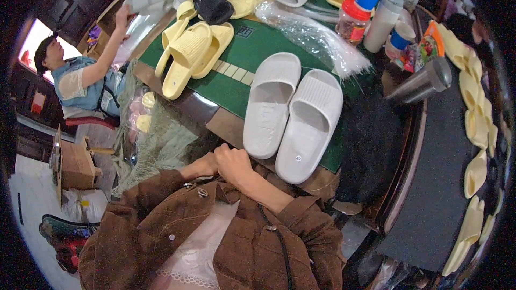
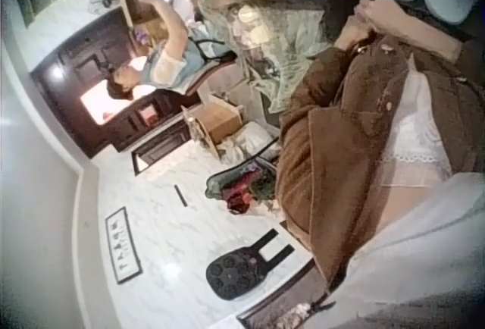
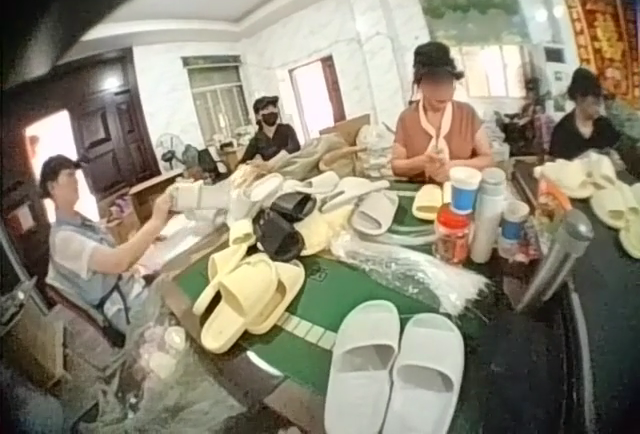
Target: Inspecting and cleaning loose threads or defects from various plastic slides and slippers at a workshop table.
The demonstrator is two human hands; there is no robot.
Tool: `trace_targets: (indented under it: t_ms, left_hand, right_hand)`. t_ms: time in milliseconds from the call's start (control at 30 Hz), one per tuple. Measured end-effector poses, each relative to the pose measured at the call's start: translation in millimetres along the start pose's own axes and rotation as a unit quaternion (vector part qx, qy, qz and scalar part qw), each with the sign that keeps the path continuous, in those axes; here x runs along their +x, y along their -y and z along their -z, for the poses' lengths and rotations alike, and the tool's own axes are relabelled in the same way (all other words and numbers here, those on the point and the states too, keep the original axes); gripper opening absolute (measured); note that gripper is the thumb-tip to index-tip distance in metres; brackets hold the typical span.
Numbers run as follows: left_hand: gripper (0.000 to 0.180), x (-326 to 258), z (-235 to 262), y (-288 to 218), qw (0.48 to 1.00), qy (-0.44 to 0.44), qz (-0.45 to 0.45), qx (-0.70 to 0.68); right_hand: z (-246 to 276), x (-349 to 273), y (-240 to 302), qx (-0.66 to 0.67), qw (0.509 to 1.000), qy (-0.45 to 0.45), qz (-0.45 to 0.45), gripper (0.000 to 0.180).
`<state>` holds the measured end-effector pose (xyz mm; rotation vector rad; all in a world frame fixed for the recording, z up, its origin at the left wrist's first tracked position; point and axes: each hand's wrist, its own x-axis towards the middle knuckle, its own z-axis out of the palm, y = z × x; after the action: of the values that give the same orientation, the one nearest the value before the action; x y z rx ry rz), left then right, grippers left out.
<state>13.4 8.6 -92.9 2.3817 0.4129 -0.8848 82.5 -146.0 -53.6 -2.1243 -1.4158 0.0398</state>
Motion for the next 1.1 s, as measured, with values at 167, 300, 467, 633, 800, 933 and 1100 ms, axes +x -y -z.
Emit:
trace_targets:
  t_ms: [167, 300, 467, 633, 800, 933, 1100]
  left_hand:
    - [0.027, -5.5, 2.1, -21.0, 0.964, -0.065, -0.255, -0.035]
    - [0.028, -17.6, 5.3, -25.7, 0.974, 0.024, -0.212, -0.077]
    - [0.03, -23.4, 15.7, -30.0, 0.971, 0.021, -0.238, -0.03]
    - [0.03, -17.9, 25.1, -28.3, 0.974, 0.044, -0.22, 0.022]
    - [0.03, -10.3, 37.6, -25.4, 0.956, 0.097, -0.26, 0.092]
    - [0.031, -7.5, 43.4, -28.8, 0.949, 0.099, -0.266, 0.135]
    - [0.039, -57.8, 101.6, -84.6, 0.941, 0.136, -0.282, 0.13]
  right_hand:
    - [-6.6, -3.0, -6.4, 0.007, 1.0, 0.003, -0.01, 0.013]
    - [-3.0, -1.8, -4.9, 0.023, 1.0, 0.005, 0.001, 0.014]
    - [4.5, -2.1, 0.5, 0.053, 0.998, -0.016, -0.011, 0.016]
    - [26.1, 0.8, 9.5, 0.182, 0.982, -0.043, 0.012, 0.021]
    - [62.6, -0.8, 19.0, 0.308, 0.946, -0.1, 0.024, 0.024]
    - [117.1, -14.6, 8.2, 0.36, 0.92, -0.142, -0.053, 0.024]
    - [167.8, -40.1, 2.8, 0.341, 0.902, -0.225, -0.136, 0.023]
